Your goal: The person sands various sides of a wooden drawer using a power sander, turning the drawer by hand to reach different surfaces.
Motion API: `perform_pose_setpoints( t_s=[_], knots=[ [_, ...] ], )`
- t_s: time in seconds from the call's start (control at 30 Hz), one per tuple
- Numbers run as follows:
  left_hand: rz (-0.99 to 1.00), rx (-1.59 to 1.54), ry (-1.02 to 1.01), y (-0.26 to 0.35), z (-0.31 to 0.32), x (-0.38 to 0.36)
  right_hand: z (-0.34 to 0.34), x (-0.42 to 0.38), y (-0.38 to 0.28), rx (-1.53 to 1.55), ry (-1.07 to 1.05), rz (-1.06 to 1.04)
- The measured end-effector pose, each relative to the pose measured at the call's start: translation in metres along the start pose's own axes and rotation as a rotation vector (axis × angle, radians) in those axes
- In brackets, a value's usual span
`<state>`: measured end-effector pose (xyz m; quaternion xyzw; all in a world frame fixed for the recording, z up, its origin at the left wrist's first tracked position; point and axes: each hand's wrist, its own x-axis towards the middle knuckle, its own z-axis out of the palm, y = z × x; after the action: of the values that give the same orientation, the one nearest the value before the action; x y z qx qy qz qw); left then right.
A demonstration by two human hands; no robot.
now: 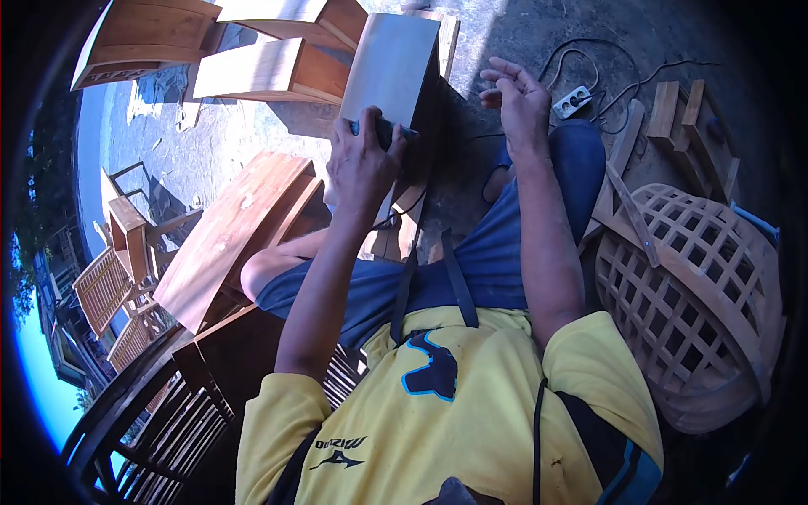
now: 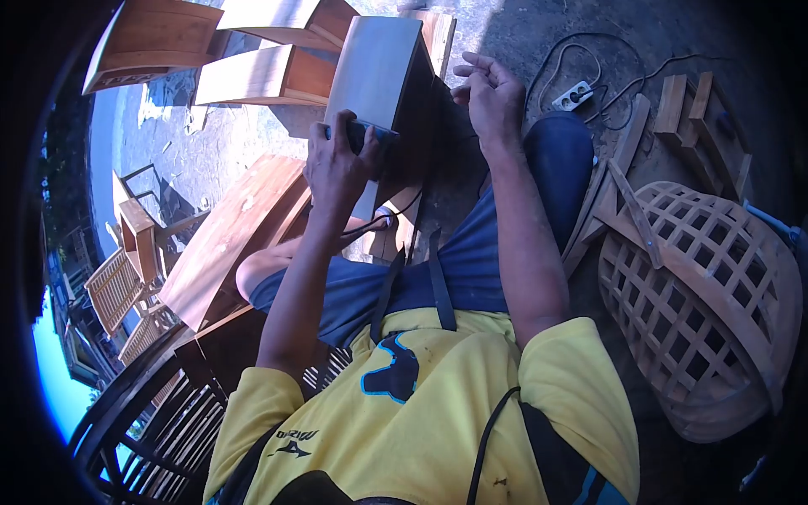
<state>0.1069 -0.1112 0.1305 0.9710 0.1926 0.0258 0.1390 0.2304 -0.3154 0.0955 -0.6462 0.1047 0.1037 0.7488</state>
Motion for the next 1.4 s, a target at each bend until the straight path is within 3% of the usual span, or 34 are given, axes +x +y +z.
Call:
perform_pose_setpoints(
  t_s=[0.4, 0.5, 0.6, 0.77, 1.0, 1.13, 1.2, 1.4],
  knots=[
    [0.087, -0.017, 0.016, 0.048, 0.025, 0.147, -0.012, 0.006, -0.007, 0.044, 0.057, 0.011],
    [0.166, 0.025, 0.136, 0.053, 0.04, 0.186, -0.01, 0.007, -0.008, 0.043, 0.061, 0.01],
    [0.192, 0.009, 0.066, 0.077, 0.032, 0.214, -0.007, 0.009, -0.007, 0.024, 0.061, 0.015],
    [0.233, -0.047, 0.124, 0.093, 0.035, 0.237, -0.002, 0.009, -0.001, 0.016, 0.066, 0.019],
    [0.194, -0.067, 0.07, 0.072, 0.007, 0.159, 0.003, 0.012, -0.001, -0.011, 0.047, 0.008],
    [0.213, -0.01, 0.117, 0.032, 0.027, 0.112, 0.009, 0.013, 0.005, 0.015, 0.022, -0.025],
    [0.156, -0.058, -0.023, 0.024, 0.014, 0.077, 0.012, 0.012, 0.007, -0.002, 0.014, -0.022],
    [0.084, -0.069, -0.038, -0.003, -0.001, -0.006, 0.016, 0.006, 0.014, -0.023, -0.007, 0.003]
  ],
)
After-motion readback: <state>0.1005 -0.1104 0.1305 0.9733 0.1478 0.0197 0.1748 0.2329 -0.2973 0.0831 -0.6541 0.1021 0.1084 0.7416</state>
